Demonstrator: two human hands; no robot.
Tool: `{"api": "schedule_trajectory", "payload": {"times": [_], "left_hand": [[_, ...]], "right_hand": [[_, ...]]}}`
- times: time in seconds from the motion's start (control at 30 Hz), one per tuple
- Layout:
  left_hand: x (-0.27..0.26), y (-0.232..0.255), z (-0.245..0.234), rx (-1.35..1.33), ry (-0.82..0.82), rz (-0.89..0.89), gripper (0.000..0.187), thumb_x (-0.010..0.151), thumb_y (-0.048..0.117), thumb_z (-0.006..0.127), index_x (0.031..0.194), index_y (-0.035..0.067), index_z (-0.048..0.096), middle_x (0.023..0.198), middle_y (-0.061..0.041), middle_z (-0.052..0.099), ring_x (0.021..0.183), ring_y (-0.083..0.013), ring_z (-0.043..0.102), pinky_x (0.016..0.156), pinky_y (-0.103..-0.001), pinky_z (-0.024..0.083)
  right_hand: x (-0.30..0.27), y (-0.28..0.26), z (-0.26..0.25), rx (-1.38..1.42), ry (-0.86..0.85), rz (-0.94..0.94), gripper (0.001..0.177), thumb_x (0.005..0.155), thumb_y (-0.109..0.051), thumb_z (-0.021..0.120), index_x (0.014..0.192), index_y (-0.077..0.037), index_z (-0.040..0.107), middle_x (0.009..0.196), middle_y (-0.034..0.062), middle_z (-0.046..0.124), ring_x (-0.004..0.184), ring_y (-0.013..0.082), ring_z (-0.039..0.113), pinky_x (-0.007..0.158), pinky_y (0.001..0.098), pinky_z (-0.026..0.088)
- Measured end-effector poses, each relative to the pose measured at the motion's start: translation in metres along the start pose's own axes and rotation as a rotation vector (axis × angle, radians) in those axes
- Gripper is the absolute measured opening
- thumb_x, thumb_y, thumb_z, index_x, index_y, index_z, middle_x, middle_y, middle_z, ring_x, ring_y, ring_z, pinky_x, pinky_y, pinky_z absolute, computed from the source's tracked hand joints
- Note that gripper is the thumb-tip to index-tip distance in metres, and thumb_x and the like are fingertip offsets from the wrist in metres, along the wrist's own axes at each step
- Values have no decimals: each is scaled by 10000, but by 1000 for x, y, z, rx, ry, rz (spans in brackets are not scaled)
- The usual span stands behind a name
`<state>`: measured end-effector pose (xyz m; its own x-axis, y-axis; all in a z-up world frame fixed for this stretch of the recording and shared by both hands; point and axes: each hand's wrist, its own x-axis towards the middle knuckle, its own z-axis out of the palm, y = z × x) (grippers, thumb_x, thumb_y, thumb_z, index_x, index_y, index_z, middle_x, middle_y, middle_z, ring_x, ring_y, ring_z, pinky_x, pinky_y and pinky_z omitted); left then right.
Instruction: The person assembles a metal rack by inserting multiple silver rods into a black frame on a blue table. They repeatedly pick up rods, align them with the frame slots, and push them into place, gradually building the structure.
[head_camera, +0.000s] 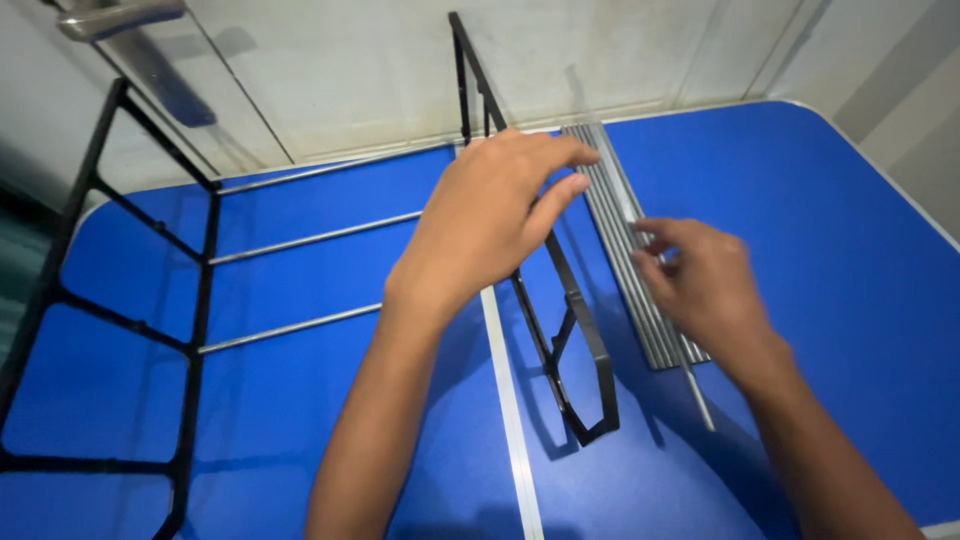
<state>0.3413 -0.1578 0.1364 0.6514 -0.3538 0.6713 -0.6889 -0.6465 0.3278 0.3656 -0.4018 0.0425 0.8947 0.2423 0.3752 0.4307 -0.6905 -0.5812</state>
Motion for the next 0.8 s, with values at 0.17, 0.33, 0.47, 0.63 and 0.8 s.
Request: {"api": "schedule_trajectory", "payload": {"times": [0.17, 0.33, 0.47, 0.63, 0.8], "left_hand": [[-8, -1, 14, -87, -44, -30, 253, 1017, 256, 637, 1112, 40, 728, 1081, -122, 759, 1032, -325, 685, 913, -426, 531], [-9, -5, 23, -123, -57, -32, 271, 1047, 269, 610, 1029, 26, 728, 1048, -116, 770, 959, -319, 683, 904, -431, 511], [-7, -6, 23, -110, -49, -20, 282, 1067, 275, 605, 1062, 20, 726, 1039, -118, 762, 939, -325, 671, 930, -439, 503], [-6, -7, 22, -108, -96, -95, 302, 1046, 290, 606, 1084, 22, 740, 1030, -111, 770, 852, -316, 651, 849, -433, 498], [-6, -4, 25, -125, -65, -22, 325, 1085, 314, 590, 1112, 23, 733, 1084, -116, 763, 971, -318, 689, 933, -433, 512]], "right_hand": [[10, 20, 47, -45, -75, -60, 267, 836, -53, 718, 1101, -40, 741, 964, 176, 730, 764, 325, 742, 705, 418, 601], [6, 37, 75, -131, -13, -152, 158, 846, -83, 723, 993, -26, 736, 913, 202, 703, 791, 410, 689, 724, 491, 570], [4, 45, 87, -191, 1, -150, 84, 899, -107, 703, 896, -25, 718, 843, 187, 684, 754, 396, 681, 696, 500, 561], [4, 55, 96, -281, -19, -207, 91, 901, -84, 677, 875, -15, 732, 821, 197, 669, 735, 384, 675, 692, 494, 566], [0, 55, 95, -390, -2, -257, 128, 879, -141, 688, 854, -50, 774, 882, 171, 696, 787, 356, 686, 716, 474, 560]]}}
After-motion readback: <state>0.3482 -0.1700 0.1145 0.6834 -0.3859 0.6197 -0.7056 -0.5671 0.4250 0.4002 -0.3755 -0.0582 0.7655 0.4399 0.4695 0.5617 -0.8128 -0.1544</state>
